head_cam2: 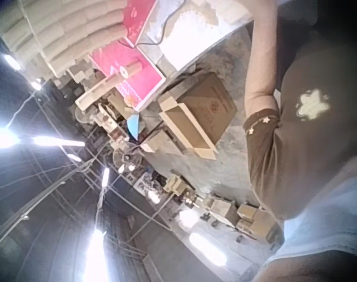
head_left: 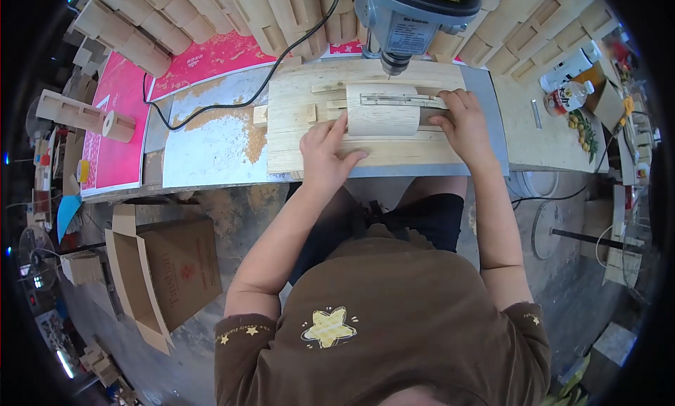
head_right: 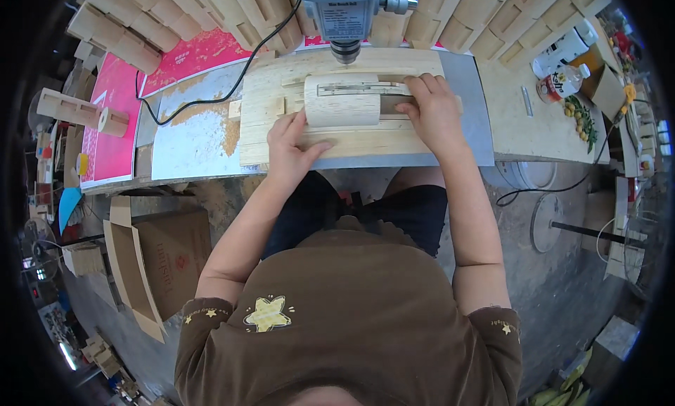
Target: Drilling vertical holes into cylindrical wooden blocks using a drill press.
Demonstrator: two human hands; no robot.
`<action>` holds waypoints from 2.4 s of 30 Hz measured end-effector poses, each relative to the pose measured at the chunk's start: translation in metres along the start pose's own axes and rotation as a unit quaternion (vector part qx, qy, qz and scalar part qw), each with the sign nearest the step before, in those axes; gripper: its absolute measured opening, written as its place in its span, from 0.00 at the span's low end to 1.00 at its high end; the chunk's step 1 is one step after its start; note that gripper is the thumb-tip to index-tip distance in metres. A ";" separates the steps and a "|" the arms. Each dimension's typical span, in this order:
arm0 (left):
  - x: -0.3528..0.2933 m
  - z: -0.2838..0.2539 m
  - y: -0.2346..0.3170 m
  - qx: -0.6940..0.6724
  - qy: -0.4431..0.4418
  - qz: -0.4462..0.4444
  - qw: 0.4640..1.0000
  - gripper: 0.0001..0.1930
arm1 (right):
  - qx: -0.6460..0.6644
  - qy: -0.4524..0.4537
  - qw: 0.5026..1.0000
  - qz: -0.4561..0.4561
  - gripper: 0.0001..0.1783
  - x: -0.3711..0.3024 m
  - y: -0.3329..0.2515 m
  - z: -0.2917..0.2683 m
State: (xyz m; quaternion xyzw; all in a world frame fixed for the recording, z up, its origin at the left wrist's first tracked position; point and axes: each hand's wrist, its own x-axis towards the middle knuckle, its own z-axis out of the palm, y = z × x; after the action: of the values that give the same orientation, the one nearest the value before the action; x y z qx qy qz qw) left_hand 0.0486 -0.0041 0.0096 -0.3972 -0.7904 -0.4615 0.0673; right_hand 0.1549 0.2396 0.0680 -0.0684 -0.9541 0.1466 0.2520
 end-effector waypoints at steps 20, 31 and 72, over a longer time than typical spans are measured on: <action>0.026 -0.006 -0.029 0.138 -0.021 -0.030 0.990 0.25 | 0.372 0.267 0.888 0.035 0.19 0.118 -0.008 -0.082; 0.025 -0.006 -0.027 0.137 -0.002 -0.004 0.991 0.21 | -0.046 0.238 0.970 0.010 0.16 0.118 -0.071 -0.114; 0.032 0.027 -0.012 0.121 -0.014 0.003 0.993 0.25 | 0.120 0.225 0.967 -0.008 0.06 0.059 -0.069 -0.092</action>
State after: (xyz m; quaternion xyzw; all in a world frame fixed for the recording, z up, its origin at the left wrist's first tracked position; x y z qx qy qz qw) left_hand 0.0254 0.0323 0.0009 -0.3954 -0.8400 -0.3564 0.1051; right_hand 0.1465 0.2088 0.1934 -0.0607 -0.8486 0.2391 0.4681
